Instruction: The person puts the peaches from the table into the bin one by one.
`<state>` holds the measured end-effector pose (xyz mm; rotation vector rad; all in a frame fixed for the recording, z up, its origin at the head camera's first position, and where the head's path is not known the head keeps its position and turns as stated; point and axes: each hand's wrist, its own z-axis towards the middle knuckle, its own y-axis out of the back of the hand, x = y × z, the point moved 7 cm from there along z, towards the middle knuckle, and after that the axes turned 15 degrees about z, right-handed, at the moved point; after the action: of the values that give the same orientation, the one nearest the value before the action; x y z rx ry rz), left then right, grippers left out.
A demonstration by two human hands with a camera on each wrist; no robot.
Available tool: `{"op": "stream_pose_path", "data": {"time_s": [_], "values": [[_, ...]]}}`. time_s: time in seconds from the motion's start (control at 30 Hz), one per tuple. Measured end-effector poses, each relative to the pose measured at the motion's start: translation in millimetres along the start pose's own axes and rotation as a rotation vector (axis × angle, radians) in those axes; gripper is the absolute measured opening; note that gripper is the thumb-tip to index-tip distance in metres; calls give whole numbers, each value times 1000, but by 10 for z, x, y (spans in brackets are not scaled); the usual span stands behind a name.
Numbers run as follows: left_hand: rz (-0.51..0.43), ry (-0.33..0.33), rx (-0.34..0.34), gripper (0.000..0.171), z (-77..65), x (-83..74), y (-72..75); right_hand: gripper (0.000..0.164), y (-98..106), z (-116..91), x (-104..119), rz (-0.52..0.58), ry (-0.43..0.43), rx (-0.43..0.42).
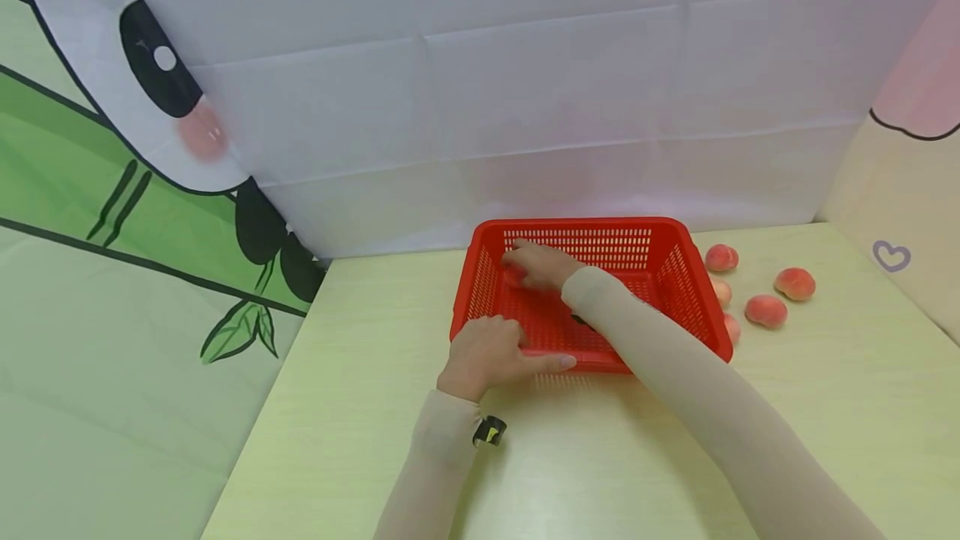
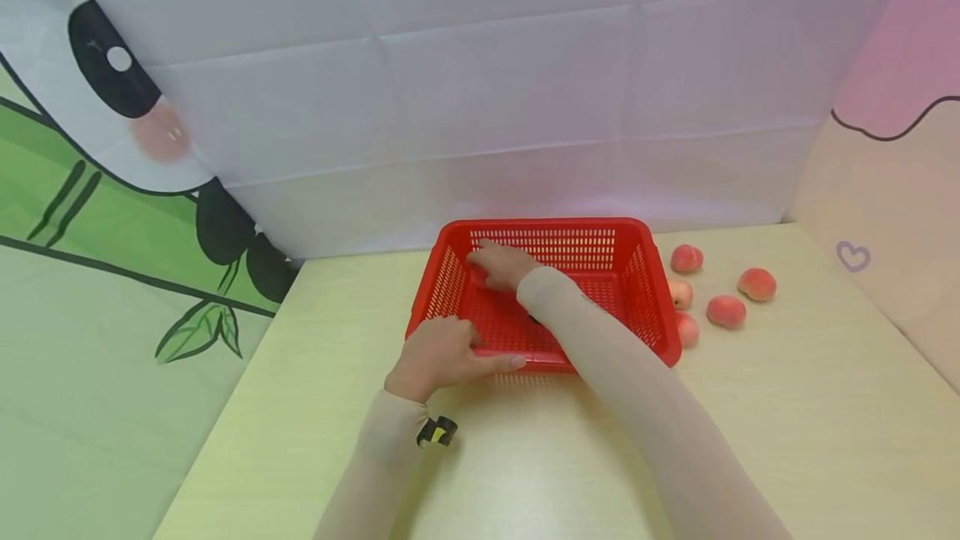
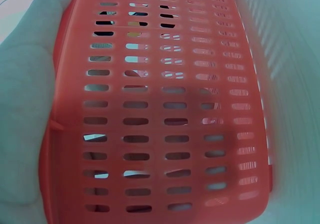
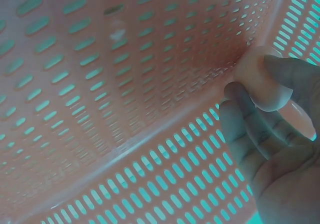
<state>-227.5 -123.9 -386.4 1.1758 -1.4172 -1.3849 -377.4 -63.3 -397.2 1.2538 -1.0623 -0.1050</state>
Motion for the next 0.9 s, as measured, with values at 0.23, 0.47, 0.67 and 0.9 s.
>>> {"op": "stream_pose_path", "data": {"time_s": [0.23,0.47,0.67,0.9], "values": [[-2,-8,-7,78,4,-2,1,41,-14,1,-8,7,-4,7],[3,-3,-2,79,8,3,27,43,-4,-10,2,34,-25,-4],[-6,2,5,79,7,9,2,44,-20,-15,-3,63,-38,9],[0,-5,2,79,11,0,1,44,-25,-20,-3,58,-42,14]]}}
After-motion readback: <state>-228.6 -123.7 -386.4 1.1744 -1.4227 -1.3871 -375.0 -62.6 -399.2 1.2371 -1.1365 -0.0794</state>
